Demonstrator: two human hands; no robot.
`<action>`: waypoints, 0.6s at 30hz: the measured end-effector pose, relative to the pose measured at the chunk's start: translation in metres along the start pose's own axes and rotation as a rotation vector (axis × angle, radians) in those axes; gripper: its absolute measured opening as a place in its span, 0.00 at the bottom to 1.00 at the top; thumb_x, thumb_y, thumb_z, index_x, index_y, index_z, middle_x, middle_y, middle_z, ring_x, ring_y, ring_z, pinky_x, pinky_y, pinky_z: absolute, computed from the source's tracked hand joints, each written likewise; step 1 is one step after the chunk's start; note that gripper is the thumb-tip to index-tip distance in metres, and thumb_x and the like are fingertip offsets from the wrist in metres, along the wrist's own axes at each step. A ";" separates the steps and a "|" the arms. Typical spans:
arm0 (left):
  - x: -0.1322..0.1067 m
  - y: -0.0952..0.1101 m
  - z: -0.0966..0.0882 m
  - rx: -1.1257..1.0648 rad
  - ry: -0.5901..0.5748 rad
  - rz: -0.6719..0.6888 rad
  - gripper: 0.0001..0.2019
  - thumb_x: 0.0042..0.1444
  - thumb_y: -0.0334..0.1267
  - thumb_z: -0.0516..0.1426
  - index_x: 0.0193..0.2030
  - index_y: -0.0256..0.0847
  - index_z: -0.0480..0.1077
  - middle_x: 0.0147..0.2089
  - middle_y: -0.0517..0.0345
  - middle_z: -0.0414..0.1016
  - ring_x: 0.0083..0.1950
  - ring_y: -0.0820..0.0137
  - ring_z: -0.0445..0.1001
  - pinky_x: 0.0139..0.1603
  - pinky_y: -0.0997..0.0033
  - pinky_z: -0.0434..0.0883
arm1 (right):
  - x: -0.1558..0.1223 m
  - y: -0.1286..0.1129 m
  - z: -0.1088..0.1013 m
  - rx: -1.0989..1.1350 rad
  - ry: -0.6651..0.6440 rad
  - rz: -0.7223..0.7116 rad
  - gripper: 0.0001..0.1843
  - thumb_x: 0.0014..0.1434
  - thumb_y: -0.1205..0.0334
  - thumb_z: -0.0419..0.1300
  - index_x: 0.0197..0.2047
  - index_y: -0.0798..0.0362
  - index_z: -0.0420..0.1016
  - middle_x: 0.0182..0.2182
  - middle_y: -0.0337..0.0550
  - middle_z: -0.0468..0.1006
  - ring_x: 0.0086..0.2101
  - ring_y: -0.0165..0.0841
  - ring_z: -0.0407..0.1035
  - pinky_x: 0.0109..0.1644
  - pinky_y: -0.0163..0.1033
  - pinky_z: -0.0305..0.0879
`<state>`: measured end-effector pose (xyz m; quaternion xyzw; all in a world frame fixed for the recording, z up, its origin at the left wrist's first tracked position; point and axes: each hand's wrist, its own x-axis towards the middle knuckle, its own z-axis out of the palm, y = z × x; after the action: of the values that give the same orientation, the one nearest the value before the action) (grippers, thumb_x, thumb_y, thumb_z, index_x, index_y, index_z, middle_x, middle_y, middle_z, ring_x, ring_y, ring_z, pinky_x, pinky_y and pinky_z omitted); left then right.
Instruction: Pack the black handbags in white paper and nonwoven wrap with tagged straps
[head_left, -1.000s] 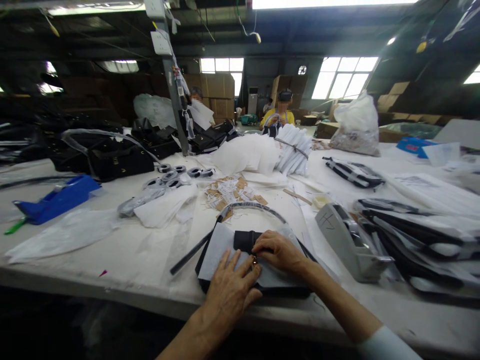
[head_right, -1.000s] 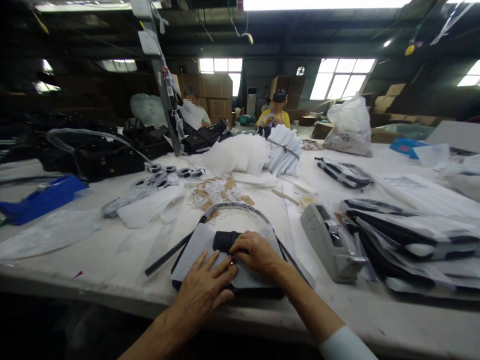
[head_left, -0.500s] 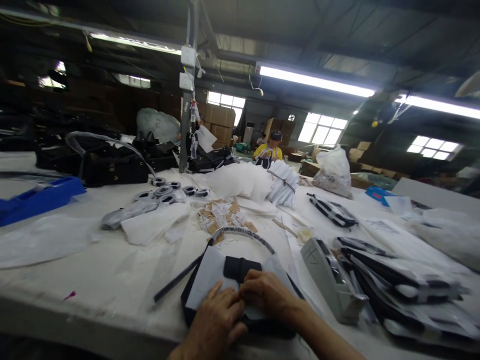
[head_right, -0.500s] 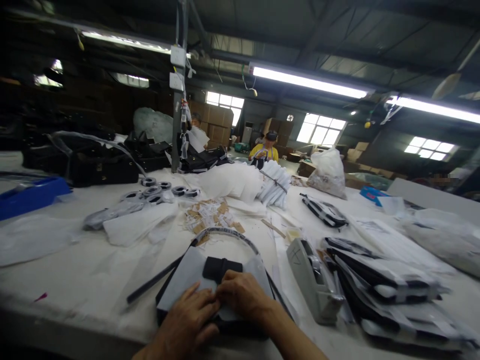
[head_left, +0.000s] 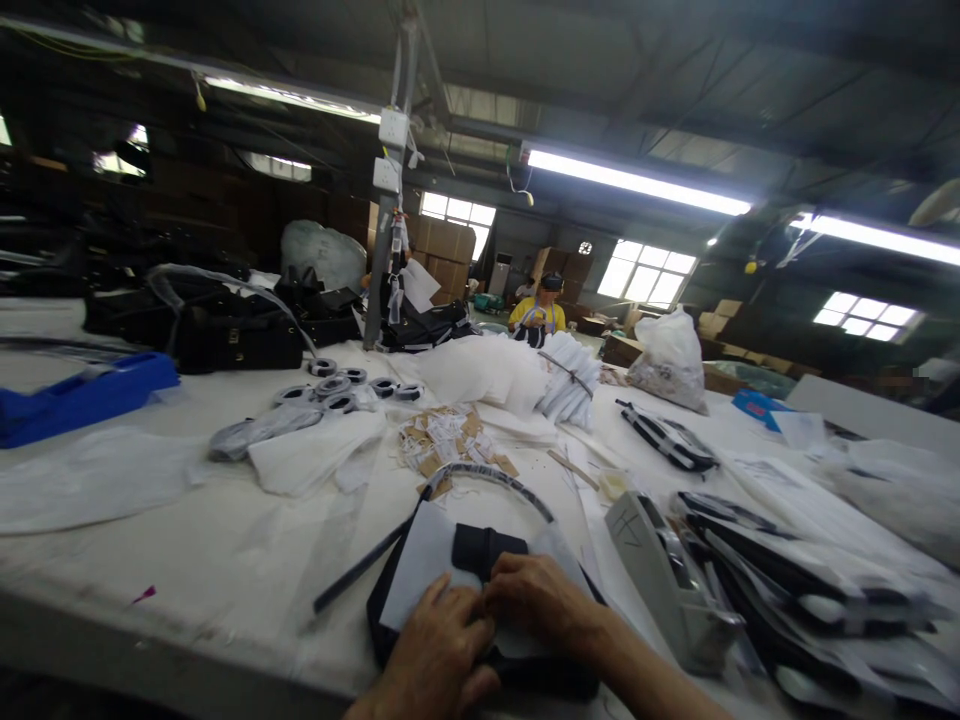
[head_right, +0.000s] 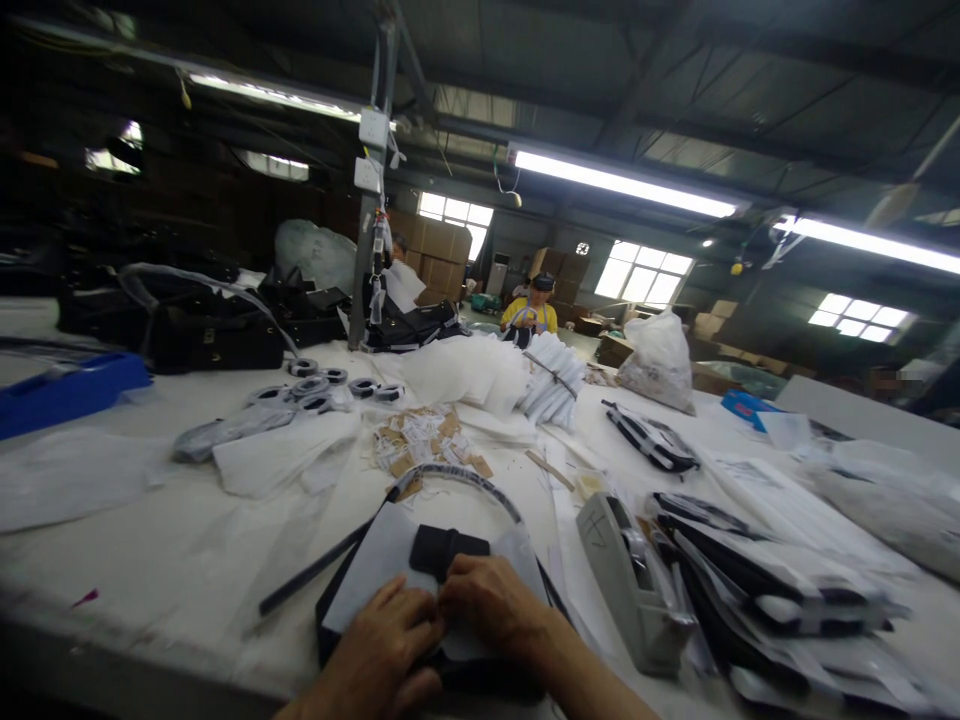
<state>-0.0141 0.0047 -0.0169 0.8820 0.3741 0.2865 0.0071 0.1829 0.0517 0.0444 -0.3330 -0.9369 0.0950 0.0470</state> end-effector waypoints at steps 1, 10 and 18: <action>-0.002 -0.001 0.000 0.016 0.013 0.035 0.23 0.50 0.48 0.66 0.52 0.48 0.70 0.47 0.61 0.76 0.49 0.65 0.74 0.63 0.55 0.64 | 0.001 0.000 -0.001 -0.013 -0.007 -0.010 0.11 0.66 0.65 0.55 0.40 0.49 0.80 0.33 0.39 0.76 0.33 0.28 0.71 0.35 0.29 0.63; -0.004 -0.008 0.012 0.138 0.301 0.233 0.22 0.64 0.56 0.50 0.50 0.39 0.70 0.43 0.59 0.77 0.44 0.71 0.74 0.62 0.65 0.64 | 0.003 -0.005 0.006 -0.191 -0.020 0.023 0.04 0.60 0.68 0.57 0.34 0.53 0.72 0.32 0.39 0.75 0.30 0.30 0.69 0.29 0.32 0.57; -0.004 -0.007 0.021 0.204 0.439 0.200 0.17 0.68 0.30 0.42 0.47 0.41 0.72 0.38 0.59 0.77 0.41 0.74 0.75 0.61 0.70 0.66 | 0.004 -0.010 0.017 -0.060 0.055 0.199 0.06 0.57 0.72 0.58 0.32 0.52 0.72 0.34 0.40 0.76 0.33 0.31 0.72 0.34 0.31 0.63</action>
<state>-0.0101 0.0114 -0.0377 0.8274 0.3046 0.4312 -0.1914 0.1714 0.0443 0.0297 -0.4283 -0.9000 0.0619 0.0528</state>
